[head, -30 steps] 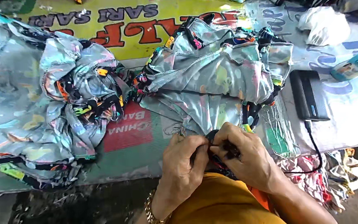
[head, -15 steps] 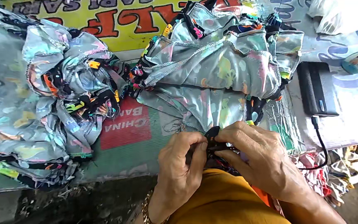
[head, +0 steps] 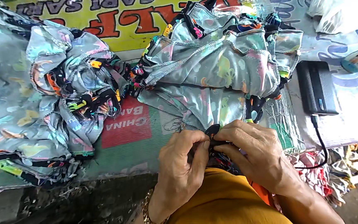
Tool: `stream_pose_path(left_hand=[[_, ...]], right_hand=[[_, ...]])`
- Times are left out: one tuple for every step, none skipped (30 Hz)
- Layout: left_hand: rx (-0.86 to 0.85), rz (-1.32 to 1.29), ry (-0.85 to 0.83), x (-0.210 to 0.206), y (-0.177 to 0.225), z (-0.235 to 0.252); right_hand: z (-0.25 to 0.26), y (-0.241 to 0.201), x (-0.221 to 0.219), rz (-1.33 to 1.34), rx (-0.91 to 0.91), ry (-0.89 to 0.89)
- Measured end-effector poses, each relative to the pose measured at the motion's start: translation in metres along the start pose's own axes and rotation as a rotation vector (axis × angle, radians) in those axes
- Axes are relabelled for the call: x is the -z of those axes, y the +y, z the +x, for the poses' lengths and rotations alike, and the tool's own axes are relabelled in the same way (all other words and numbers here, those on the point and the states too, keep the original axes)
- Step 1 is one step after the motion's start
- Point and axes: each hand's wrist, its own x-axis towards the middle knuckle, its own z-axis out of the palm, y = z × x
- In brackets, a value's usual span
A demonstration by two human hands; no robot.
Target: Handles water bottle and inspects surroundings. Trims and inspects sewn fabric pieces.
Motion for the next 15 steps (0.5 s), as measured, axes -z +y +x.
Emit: stream_pose_path(left_hand=[[-0.002,0.003,0.000,0.000,0.000,0.000],[-0.005,0.004,0.002,0.000,-0.001,0.000],[-0.006,0.004,0.003,0.000,-0.001,0.000],[-0.006,0.002,0.004,0.000,-0.001,0.000],[-0.004,0.002,0.005,0.001,-0.002,0.000],[-0.004,0.003,0.005,0.001,-0.002,0.000],[-0.003,0.004,0.005,0.001,-0.002,0.000],[-0.002,0.005,0.006,0.001,-0.002,-0.001],[-0.001,-0.001,0.009,0.001,-0.002,0.000],[0.001,-0.012,0.011,0.001,-0.003,0.000],[0.003,-0.029,0.011,0.001,-0.003,0.000],[0.007,-0.053,0.011,0.001,-0.003,0.001],[0.010,-0.082,0.009,0.001,-0.004,0.002],[0.013,-0.107,0.003,0.001,-0.005,0.002],[0.013,-0.116,-0.011,-0.001,-0.006,0.002]], right_hand=[[0.000,0.001,-0.001,0.008,0.001,0.001],[-0.001,0.002,-0.001,0.018,0.001,0.000],[-0.001,0.003,-0.002,0.032,0.000,0.000],[-0.001,0.004,-0.002,0.049,-0.002,0.002],[-0.001,0.005,-0.003,0.062,-0.004,0.000],[-0.002,0.006,-0.003,0.070,-0.009,-0.002],[-0.002,0.006,-0.003,0.074,-0.014,-0.005],[-0.002,0.007,-0.003,0.080,-0.020,-0.013],[-0.002,0.007,-0.002,0.106,-0.033,-0.031],[-0.003,0.008,0.001,0.154,-0.052,-0.062],[-0.003,0.010,0.004,0.235,-0.080,-0.098],[-0.003,0.011,0.007,0.338,-0.110,-0.124],[-0.003,0.013,0.010,0.434,-0.132,-0.137],[-0.001,0.015,0.011,0.501,-0.149,-0.136],[0.001,0.016,0.010,0.529,-0.170,-0.124]])
